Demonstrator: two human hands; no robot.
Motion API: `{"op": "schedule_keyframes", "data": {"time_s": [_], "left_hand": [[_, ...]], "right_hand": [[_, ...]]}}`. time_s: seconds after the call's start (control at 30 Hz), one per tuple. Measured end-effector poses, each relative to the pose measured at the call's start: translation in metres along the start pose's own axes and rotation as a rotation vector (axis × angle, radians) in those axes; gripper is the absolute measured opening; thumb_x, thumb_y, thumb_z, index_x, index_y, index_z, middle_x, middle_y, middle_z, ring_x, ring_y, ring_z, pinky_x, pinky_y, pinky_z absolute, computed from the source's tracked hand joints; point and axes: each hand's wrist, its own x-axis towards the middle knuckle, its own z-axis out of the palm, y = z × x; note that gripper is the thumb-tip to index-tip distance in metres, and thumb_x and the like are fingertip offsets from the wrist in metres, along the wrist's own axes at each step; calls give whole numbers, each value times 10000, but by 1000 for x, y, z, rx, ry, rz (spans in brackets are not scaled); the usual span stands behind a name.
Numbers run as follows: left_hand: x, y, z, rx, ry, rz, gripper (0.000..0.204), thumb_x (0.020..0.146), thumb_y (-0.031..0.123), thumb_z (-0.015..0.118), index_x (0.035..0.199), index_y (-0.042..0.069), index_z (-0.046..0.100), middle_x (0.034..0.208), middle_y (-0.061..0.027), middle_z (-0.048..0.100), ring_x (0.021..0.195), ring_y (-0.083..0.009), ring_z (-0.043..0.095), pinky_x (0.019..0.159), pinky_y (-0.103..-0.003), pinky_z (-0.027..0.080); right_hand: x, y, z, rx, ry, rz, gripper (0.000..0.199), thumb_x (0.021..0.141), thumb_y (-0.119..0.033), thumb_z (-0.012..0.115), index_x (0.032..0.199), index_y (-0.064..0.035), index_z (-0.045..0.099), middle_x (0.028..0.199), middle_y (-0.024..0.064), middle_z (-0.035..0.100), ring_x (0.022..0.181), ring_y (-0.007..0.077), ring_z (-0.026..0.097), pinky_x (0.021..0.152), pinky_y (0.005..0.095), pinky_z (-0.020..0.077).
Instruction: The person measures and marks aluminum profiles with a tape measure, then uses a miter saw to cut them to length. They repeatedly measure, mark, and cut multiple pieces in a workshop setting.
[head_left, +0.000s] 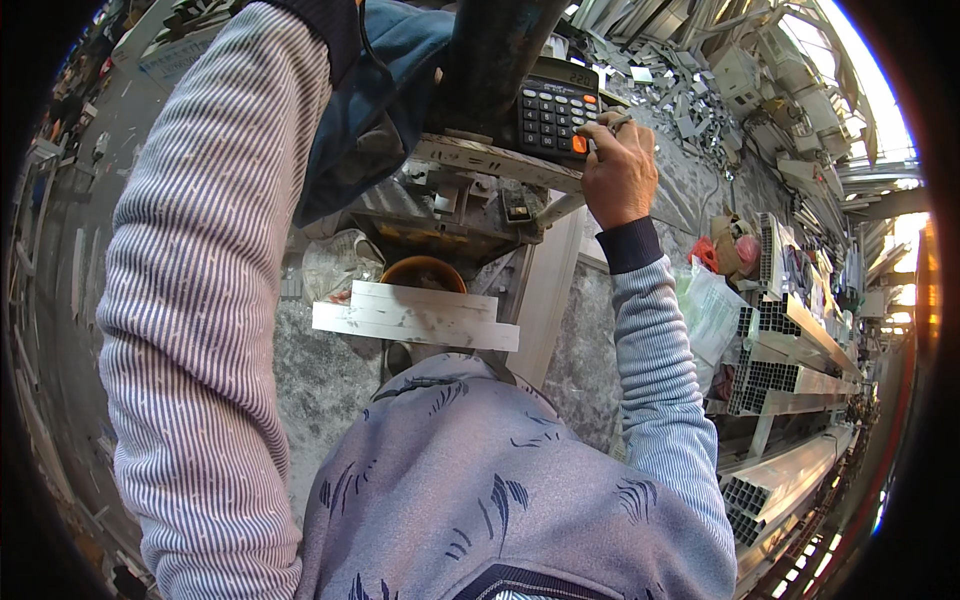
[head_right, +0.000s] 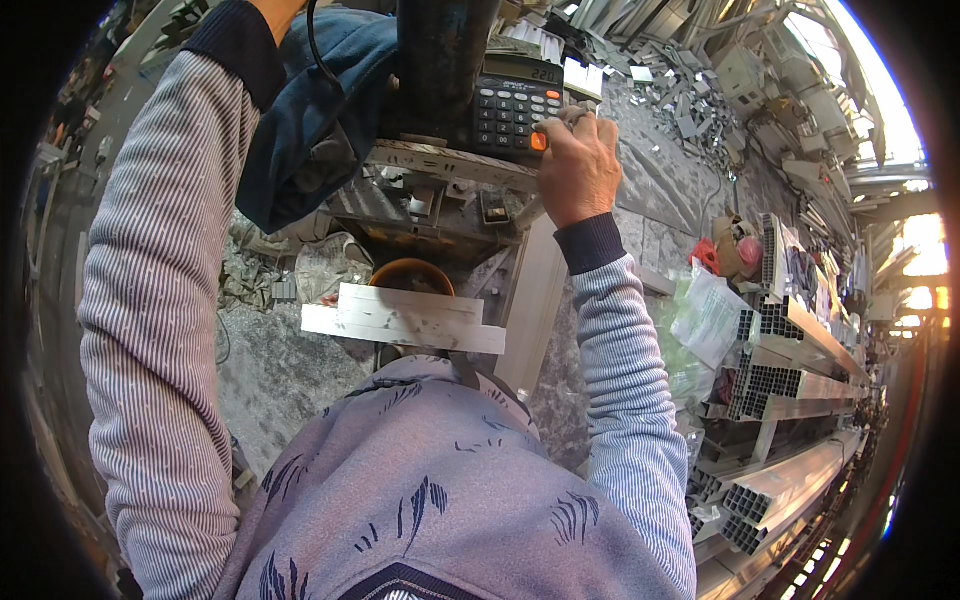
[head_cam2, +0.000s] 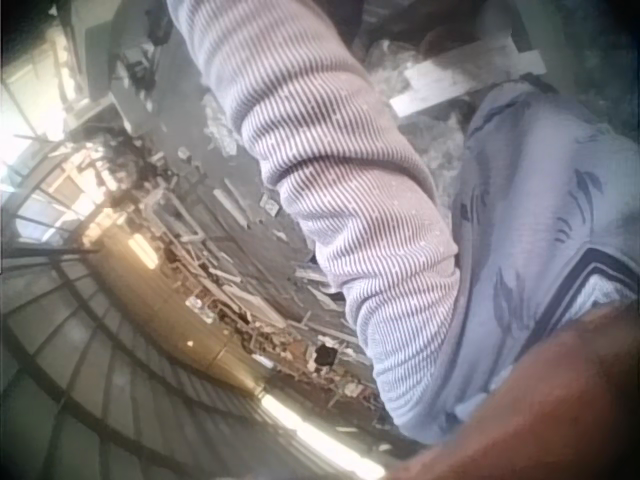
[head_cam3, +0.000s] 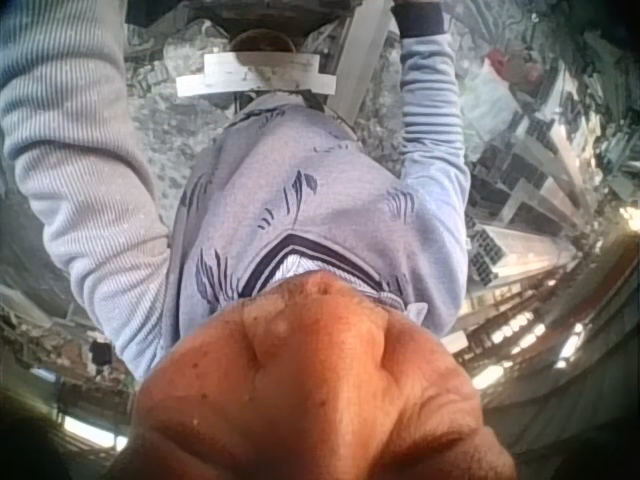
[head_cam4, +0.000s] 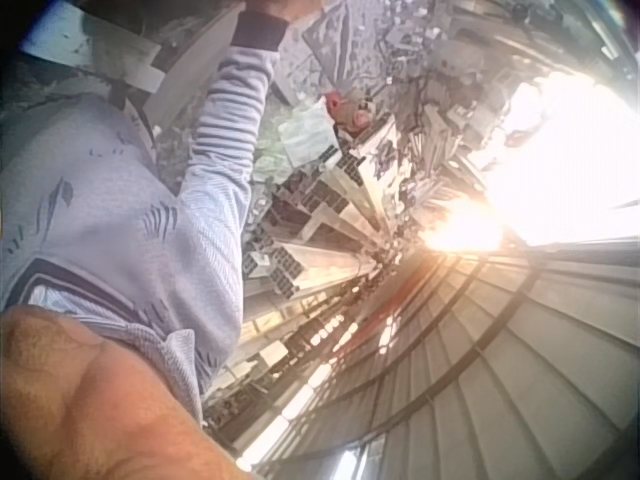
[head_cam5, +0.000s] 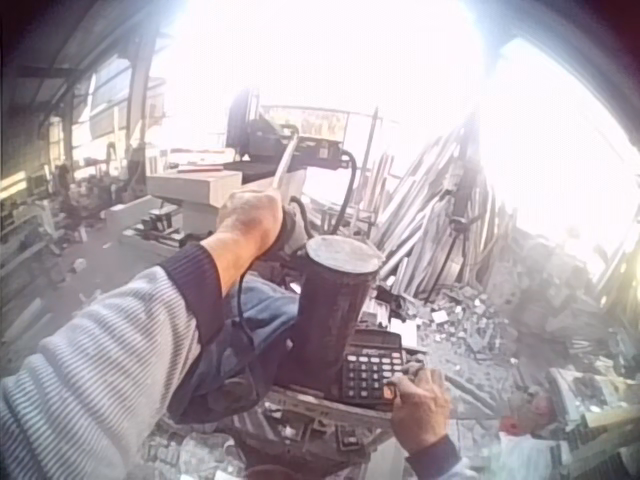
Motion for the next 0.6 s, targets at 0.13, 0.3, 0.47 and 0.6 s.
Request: {"op": "schedule_keyframes", "data": {"time_s": [0.13,0.3,0.47,0.6], "left_hand": [[1,2,0,-10,-27,-23,319,990,188,518,1174,54,742,1171,-221,731,1119,-413,704,953,-473,567],[0,2,-3,-44,-27,-4,326,1005,192,501,1181,53,737,1182,-222,729,1141,-407,697,969,-464,559],[0,2,-3,-67,-43,-49,359,1014,221,477,1201,45,727,1231,-245,704,1182,-407,676,1016,-457,529],[4,4,3,-399,-9,-314,391,1022,246,448,1213,45,725,1254,-244,695,1201,-403,666,1037,-452,513]], "right_hand": [[2,-3,-1,19,46,-17,263,798,-46,670,1014,-151,777,1180,60,674,1122,321,576,892,423,542],[4,-12,2,43,50,-65,259,791,-47,679,999,-156,788,1194,64,667,1122,329,574,884,433,547],[4,-25,3,16,-59,-67,266,798,-61,694,1014,-175,799,1201,66,656,1127,329,571,878,441,551],[12,-26,2,23,-23,-85,271,810,-72,701,1032,-189,803,1197,75,648,1131,330,571,882,445,552]]}}
